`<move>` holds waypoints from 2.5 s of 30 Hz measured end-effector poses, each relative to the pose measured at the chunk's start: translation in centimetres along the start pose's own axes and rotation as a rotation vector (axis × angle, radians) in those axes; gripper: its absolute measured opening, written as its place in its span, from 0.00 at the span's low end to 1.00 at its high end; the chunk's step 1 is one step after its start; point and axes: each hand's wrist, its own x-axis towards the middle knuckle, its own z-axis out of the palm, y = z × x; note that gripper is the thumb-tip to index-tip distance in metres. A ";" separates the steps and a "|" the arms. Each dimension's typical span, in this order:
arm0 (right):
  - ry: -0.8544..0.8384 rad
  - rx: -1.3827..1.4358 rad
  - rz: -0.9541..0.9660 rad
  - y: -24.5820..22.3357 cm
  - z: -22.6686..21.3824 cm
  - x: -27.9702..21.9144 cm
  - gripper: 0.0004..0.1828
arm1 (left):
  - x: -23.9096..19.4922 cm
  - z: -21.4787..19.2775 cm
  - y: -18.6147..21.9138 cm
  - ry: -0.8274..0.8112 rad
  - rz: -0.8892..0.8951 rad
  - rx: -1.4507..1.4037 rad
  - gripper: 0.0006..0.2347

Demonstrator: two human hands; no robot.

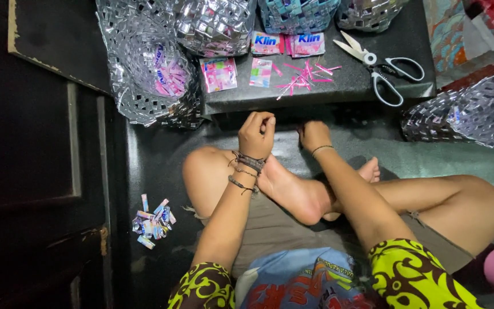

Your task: The person weaves baskets using strips from recycled detergent sachets, handling both individual sachets and partially completed woven sections.

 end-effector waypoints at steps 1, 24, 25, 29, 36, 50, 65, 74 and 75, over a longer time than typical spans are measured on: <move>0.004 -0.003 -0.002 0.7 0.8 0.7 0.13 | -0.1 -0.1 0.0 0.005 0.003 -0.002 0.03; -0.158 -0.047 0.252 -0.3 -0.2 1.2 0.25 | -0.9 2.0 -3.4 -0.430 -0.688 0.001 0.09; -0.154 -0.046 0.252 -0.6 -0.2 1.4 0.25 | -0.9 2.2 -3.6 -0.429 -0.684 0.001 0.09; -0.221 -0.026 0.252 -1.7 -0.9 0.8 0.27 | -1.2 2.6 -4.1 -0.450 -0.678 0.036 0.09; 0.118 0.608 0.186 1.6 -0.1 -2.7 0.13 | -1.2 1.5 -1.6 -0.388 -0.177 0.076 0.04; 0.734 0.710 0.062 16.0 -26.0 -8.4 0.07 | 12.1 20.3 17.4 -0.329 0.506 -0.087 0.12; 0.550 0.037 0.170 23.6 -30.2 2.1 0.07 | 14.5 30.8 9.7 -0.421 0.944 0.309 0.04; 0.700 0.058 -0.147 21.0 -31.6 0.1 0.14 | 15.4 23.0 12.4 -0.464 0.468 0.046 0.12; 0.718 0.087 -0.202 19.5 -32.1 -1.4 0.15 | 14.8 21.4 12.7 -0.382 0.288 -0.139 0.13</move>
